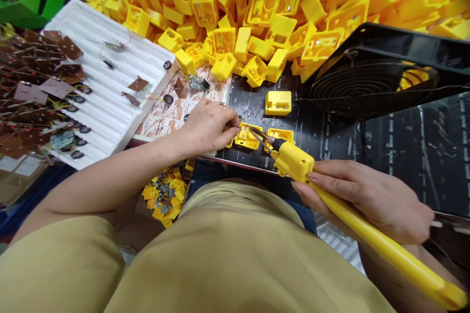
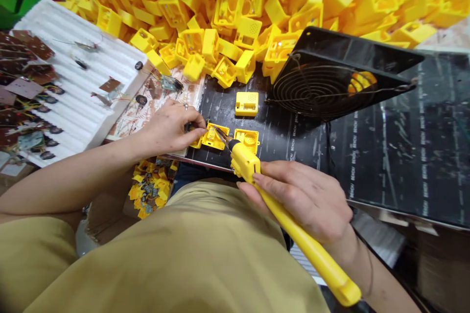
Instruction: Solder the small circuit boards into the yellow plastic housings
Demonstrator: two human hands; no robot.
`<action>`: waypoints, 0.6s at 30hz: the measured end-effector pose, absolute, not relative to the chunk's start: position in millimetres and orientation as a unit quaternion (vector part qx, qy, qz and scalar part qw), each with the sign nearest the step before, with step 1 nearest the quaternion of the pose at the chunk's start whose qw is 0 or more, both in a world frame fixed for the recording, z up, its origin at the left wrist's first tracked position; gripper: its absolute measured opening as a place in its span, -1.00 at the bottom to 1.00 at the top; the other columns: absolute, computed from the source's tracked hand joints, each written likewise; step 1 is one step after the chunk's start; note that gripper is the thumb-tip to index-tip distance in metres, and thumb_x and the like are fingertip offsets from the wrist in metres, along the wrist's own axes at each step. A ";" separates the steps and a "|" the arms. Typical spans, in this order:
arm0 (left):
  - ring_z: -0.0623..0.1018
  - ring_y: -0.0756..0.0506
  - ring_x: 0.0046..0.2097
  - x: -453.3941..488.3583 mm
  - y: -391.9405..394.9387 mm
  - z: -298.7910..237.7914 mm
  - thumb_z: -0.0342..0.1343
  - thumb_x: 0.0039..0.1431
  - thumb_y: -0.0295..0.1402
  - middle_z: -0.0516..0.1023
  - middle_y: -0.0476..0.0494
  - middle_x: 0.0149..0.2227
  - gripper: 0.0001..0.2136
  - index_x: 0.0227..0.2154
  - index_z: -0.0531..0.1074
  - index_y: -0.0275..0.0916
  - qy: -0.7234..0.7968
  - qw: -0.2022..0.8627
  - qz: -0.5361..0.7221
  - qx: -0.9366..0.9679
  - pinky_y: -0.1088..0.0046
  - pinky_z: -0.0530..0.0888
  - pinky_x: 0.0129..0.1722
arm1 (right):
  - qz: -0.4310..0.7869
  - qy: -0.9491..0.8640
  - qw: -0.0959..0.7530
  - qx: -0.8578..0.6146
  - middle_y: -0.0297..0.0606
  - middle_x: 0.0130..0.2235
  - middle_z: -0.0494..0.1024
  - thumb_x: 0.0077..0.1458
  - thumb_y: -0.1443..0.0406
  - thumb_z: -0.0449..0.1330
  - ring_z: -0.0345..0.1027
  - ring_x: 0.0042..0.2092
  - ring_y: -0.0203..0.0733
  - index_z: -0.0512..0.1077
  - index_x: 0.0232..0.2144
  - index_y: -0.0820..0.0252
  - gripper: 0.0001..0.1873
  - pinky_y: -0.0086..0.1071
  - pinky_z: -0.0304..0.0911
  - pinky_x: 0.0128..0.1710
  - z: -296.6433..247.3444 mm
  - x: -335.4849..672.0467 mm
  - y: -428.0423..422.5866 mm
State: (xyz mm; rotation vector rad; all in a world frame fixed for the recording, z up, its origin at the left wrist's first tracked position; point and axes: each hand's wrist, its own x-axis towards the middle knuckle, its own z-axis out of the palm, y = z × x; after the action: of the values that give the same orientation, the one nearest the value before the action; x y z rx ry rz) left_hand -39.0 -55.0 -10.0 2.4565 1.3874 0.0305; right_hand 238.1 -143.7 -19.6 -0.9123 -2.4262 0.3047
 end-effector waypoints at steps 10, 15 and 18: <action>0.60 -0.20 -0.22 -33.0 -52.8 -6.0 0.03 0.17 -0.29 0.63 -0.15 -0.38 -0.76 -0.33 0.61 -0.24 0.489 0.129 -0.013 0.863 0.17 0.39 -0.06 | 0.063 -0.870 0.311 -0.378 -0.28 -0.28 0.62 0.19 0.35 0.28 0.54 -0.26 -0.25 0.41 -0.20 0.15 -0.87 -0.41 0.50 -0.25 -4.3 239.4 -152.2; 0.60 -0.16 -0.28 -33.0 -52.4 -6.2 0.04 0.13 -0.32 0.62 -0.12 -0.43 -0.78 -0.37 0.60 -0.23 0.480 0.118 -0.002 0.869 0.26 0.43 -0.14 | 0.075 -0.850 0.313 -0.416 -0.31 -0.32 0.59 0.28 0.22 0.18 0.53 -0.34 -0.23 0.42 -0.23 0.04 -0.94 -0.41 0.47 -0.40 -6.1 251.9 -151.9; 0.59 -0.13 -0.32 -32.8 -51.9 -5.7 0.04 0.12 -0.33 0.61 -0.10 -0.46 -0.79 -0.40 0.59 -0.23 0.476 0.114 0.005 0.872 0.29 0.43 -0.18 | 0.092 -0.825 0.321 -0.456 -0.32 -0.34 0.58 0.31 0.15 0.13 0.52 -0.35 -0.23 0.43 -0.24 0.00 -0.87 -0.38 0.47 -0.40 -6.9 248.1 -152.9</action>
State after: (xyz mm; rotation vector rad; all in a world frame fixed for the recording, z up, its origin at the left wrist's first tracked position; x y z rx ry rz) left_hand -32.8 -51.9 -5.7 2.5583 1.3946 0.0142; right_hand 248.1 -152.9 -6.9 -1.1966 -2.1669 0.2414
